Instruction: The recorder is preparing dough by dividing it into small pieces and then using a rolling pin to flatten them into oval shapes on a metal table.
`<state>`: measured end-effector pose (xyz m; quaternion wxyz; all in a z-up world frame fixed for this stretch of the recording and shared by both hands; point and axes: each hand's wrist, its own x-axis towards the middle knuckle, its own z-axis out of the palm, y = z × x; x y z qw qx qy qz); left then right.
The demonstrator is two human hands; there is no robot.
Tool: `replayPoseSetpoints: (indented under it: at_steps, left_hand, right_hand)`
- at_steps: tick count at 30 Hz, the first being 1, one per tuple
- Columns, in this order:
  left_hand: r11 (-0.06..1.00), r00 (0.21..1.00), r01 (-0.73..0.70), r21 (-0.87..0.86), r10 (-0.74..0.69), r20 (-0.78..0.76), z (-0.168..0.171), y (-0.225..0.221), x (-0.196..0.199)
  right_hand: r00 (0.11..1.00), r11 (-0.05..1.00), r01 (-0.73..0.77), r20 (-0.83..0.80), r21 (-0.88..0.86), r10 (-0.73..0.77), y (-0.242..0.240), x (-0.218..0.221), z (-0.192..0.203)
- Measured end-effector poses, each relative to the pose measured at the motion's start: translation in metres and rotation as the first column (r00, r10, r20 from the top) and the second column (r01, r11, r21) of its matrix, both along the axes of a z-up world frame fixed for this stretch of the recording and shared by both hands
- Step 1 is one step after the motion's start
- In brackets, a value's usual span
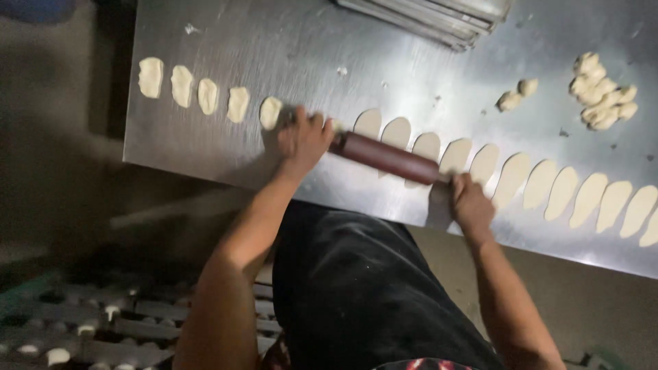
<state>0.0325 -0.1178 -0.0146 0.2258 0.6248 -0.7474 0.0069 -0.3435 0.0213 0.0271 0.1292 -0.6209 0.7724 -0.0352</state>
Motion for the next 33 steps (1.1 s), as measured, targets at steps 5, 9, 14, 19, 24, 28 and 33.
replayPoseSetpoints:
  at_steps: [5, 9, 14, 19, 24, 28, 33]
  left_hand:
    - [0.998, 0.999, 0.022, 0.066, -0.02, -0.034, 0.001, 0.055, 0.046]
    - [0.977, 1.0, 0.005, 0.215, -0.008, 0.014, 0.044, 0.03, 0.064]
    - [0.954, 0.989, -0.051, 0.295, 0.008, 0.146, -0.035, -0.083, 0.058]
    - [0.843, 0.989, -0.146, 0.518, 0.12, 0.084, -0.034, -0.125, 0.049]
    - [0.999, 0.997, 0.014, -0.032, -0.011, 0.083, 0.01, 0.033, 0.089]
    - [0.996, 0.995, -0.048, 0.074, 0.041, 0.086, 0.007, 0.029, 0.114]
    - [0.998, 0.99, -0.038, 0.048, 0.031, 0.135, 0.012, -0.048, 0.123]
  right_hand:
    - [0.993, 0.997, 0.02, 0.116, 0.07, -0.028, 0.049, 0.047, 0.028]
    - [0.992, 0.987, 0.024, 0.115, 0.161, -0.043, 0.013, 0.065, 0.047]
    - [0.996, 0.99, 0.001, -0.088, 0.139, 0.012, -0.089, 0.014, -0.055]
    - [0.956, 0.986, -0.072, -0.273, 0.148, 0.111, -0.096, 0.008, -0.029]
    - [0.99, 0.989, -0.053, 0.135, 0.137, 0.035, 0.001, 0.064, -0.001]
    - [0.989, 0.973, 0.011, 0.143, 0.229, -0.045, -0.008, 0.1, 0.042]
    - [0.995, 0.984, 0.093, 0.02, 0.154, -0.097, -0.076, 0.118, -0.002]
